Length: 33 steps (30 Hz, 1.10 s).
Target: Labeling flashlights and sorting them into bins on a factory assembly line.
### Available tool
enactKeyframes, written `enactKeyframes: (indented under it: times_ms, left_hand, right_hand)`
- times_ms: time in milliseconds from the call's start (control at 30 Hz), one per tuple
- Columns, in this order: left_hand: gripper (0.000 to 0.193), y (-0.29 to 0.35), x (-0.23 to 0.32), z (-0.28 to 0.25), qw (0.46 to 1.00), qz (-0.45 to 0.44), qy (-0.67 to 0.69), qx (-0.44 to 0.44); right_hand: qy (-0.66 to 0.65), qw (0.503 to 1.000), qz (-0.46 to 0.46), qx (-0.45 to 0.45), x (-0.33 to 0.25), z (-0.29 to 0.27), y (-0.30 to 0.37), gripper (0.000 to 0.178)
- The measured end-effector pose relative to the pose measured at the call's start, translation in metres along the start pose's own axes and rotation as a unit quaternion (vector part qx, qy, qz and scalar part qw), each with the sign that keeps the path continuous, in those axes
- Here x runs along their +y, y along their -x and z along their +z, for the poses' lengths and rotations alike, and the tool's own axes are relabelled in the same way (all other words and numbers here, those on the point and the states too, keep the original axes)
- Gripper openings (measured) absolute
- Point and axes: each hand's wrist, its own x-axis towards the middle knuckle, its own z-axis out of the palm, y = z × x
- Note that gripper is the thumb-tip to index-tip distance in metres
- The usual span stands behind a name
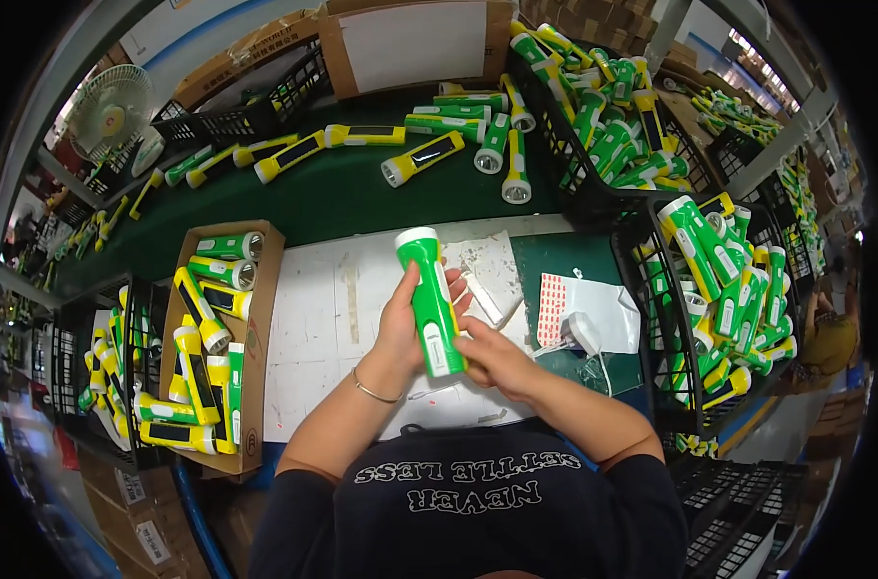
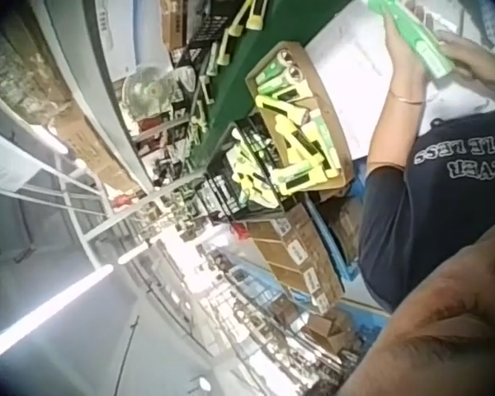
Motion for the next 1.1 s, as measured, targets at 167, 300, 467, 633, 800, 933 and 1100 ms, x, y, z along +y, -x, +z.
enactKeyframes:
  times_ms: [167, 300, 467, 633, 800, 933, 1100]
  left_hand:
    - [0.041, 0.013, 0.000, -0.020, 0.998, -0.054, -0.035, 0.012]
    - [0.041, 0.017, -0.004, -0.022, 0.997, -0.033, -0.067, 0.027]
    - [0.040, 0.018, -0.004, -0.024, 0.996, -0.049, -0.072, 0.007]
    - [0.032, 0.026, -0.002, -0.018, 0.978, 0.008, -0.208, -0.011]
    - [0.034, 0.030, -0.009, -0.011, 0.947, 0.080, -0.312, -0.016]
    - [0.039, 0.029, -0.001, -0.023, 0.946, 0.098, -0.308, -0.021]
    - [0.040, 0.024, 0.021, -0.029, 0.967, 0.089, -0.240, -0.003]
  right_hand:
    - [0.125, 0.988, -0.081, 0.046, 0.005, -0.006, 0.011, 0.024]
    - [0.163, 0.980, -0.081, 0.078, 0.011, -0.012, 0.013, 0.024]
    - [0.316, 0.930, -0.138, 0.126, 0.013, -0.015, 0.014, 0.020]
    - [0.703, 0.604, -0.337, 0.169, -0.013, 0.019, 0.024, 0.007]
    - [0.759, 0.513, -0.384, 0.116, -0.012, 0.019, 0.011, 0.010]
    - [0.743, 0.527, -0.412, 0.026, -0.010, 0.024, 0.014, 0.017]
    - [0.676, 0.583, -0.442, -0.092, 0.017, 0.034, 0.032, 0.029]
